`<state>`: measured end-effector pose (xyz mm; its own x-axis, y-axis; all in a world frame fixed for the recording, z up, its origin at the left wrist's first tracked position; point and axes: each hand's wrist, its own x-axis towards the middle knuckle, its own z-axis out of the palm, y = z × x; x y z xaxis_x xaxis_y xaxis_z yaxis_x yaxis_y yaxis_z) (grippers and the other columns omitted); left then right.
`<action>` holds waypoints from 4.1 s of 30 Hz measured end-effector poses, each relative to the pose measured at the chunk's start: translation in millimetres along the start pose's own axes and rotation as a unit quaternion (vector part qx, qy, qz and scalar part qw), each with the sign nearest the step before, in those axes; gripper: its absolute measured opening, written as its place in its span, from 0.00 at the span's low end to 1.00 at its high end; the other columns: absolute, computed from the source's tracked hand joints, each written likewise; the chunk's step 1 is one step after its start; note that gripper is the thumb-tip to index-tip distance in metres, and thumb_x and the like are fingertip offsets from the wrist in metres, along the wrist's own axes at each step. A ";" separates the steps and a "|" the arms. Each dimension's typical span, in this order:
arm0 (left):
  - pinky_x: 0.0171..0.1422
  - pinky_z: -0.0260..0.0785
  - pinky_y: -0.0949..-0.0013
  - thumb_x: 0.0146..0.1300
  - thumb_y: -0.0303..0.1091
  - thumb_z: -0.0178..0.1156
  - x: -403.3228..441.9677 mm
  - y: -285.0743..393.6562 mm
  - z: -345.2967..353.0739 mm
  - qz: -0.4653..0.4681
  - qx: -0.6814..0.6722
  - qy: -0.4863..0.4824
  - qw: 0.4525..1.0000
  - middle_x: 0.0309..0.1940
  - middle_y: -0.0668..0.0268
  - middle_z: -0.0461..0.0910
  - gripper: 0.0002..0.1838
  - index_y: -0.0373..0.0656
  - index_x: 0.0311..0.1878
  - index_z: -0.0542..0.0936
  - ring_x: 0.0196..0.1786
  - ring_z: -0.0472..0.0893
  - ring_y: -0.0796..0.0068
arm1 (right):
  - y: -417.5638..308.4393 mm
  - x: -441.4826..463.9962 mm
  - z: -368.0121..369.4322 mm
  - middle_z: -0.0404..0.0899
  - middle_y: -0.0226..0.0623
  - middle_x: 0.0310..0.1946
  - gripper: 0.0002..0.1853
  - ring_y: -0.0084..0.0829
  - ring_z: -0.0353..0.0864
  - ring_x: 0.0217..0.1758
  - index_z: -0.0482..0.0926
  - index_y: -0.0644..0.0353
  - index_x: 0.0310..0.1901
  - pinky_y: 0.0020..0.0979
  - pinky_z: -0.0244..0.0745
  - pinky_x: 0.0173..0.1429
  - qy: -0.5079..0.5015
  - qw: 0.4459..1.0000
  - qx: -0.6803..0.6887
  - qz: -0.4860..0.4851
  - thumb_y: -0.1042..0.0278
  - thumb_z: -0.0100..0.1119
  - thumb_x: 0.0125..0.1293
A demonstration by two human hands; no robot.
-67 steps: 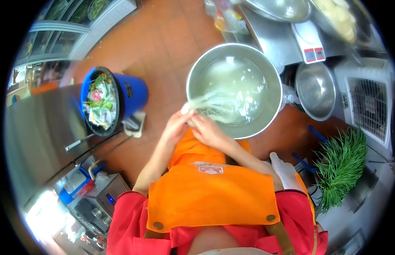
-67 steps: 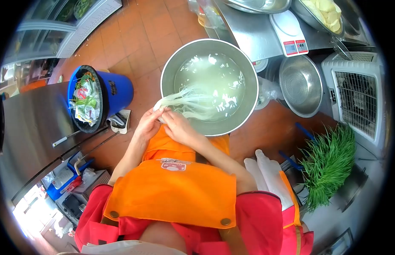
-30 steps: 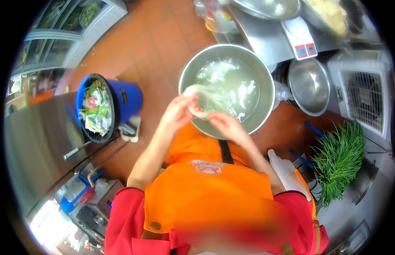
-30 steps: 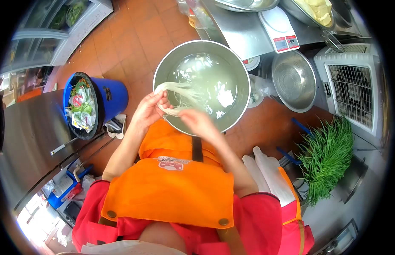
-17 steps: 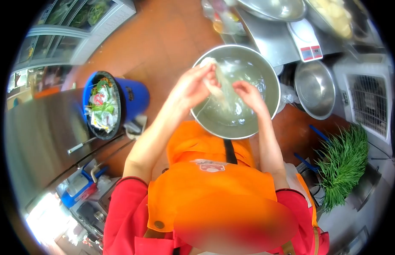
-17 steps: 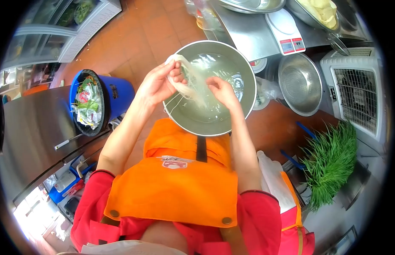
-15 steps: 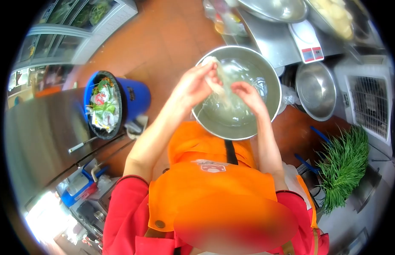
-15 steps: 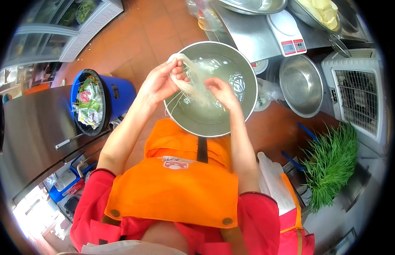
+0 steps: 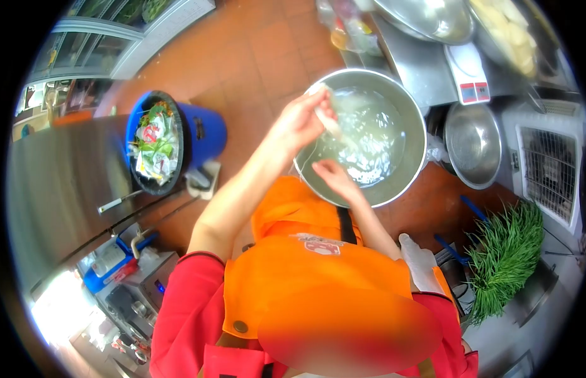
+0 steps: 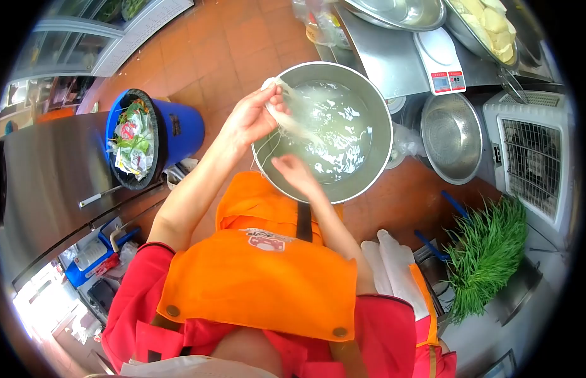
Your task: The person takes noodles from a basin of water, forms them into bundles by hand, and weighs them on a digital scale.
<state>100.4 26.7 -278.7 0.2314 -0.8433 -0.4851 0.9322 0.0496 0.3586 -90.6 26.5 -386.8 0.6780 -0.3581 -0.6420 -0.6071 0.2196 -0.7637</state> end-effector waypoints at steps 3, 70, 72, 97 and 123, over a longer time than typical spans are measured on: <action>0.49 0.68 0.64 0.69 0.33 0.54 0.8 -0.9 -0.3 -0.001 -0.002 0.000 1.000 0.25 0.70 0.72 0.07 0.40 0.40 0.74 0.32 0.72 0.73 | 9.1 39.8 21.9 0.80 0.30 0.35 0.13 0.27 0.77 0.36 0.76 0.53 0.37 0.29 0.67 0.34 -0.052 0.952 0.271 0.133 0.53 0.62 0.62; 0.19 0.46 0.82 0.72 0.41 0.51 -172.8 74.7 281.5 0.123 0.562 -0.091 0.813 0.11 0.81 0.57 0.14 0.42 0.33 0.70 0.11 0.53 0.93 | -148.0 -46.4 -188.4 0.81 0.40 0.30 0.20 0.28 0.79 0.33 0.79 0.62 0.47 0.31 0.73 0.42 0.015 0.934 -0.138 -0.328 0.53 0.58 0.61; 0.19 0.46 0.82 0.72 0.41 0.51 -174.1 77.5 282.1 0.138 0.554 -0.097 0.815 0.11 0.81 0.57 0.14 0.42 0.32 0.70 0.11 0.53 0.93 | -115.6 -17.7 -187.0 0.83 0.46 0.34 0.22 0.36 0.83 0.39 0.80 0.61 0.49 0.34 0.74 0.46 0.037 0.942 -0.138 -0.304 0.54 0.60 0.59; 0.59 0.66 0.66 0.68 0.36 0.53 -50.2 -127.4 50.2 -0.012 0.362 -0.038 0.931 0.48 0.62 0.80 0.19 0.38 0.58 0.72 0.53 0.77 0.71 | -35.5 -52.1 -140.7 0.80 0.33 0.44 0.19 0.26 0.77 0.44 0.77 0.59 0.51 0.30 0.71 0.49 -0.148 0.884 0.440 -0.054 0.52 0.53 0.70; 0.56 0.69 0.66 0.65 0.32 0.58 -58.0 -132.8 30.6 0.081 0.213 0.031 0.973 0.43 0.66 0.80 0.13 0.43 0.52 0.75 0.49 0.78 0.72 | -62.0 -72.2 -126.8 0.79 0.32 0.43 0.14 0.24 0.76 0.50 0.79 0.58 0.47 0.32 0.69 0.54 -0.085 0.933 0.348 -0.038 0.62 0.60 0.62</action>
<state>-45.4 52.6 -273.8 0.3940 -0.8083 -0.4375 0.6852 -0.0590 0.7260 -154.5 -76.3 -284.4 0.7998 -0.2614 -0.5403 -0.1776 0.7569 -0.6290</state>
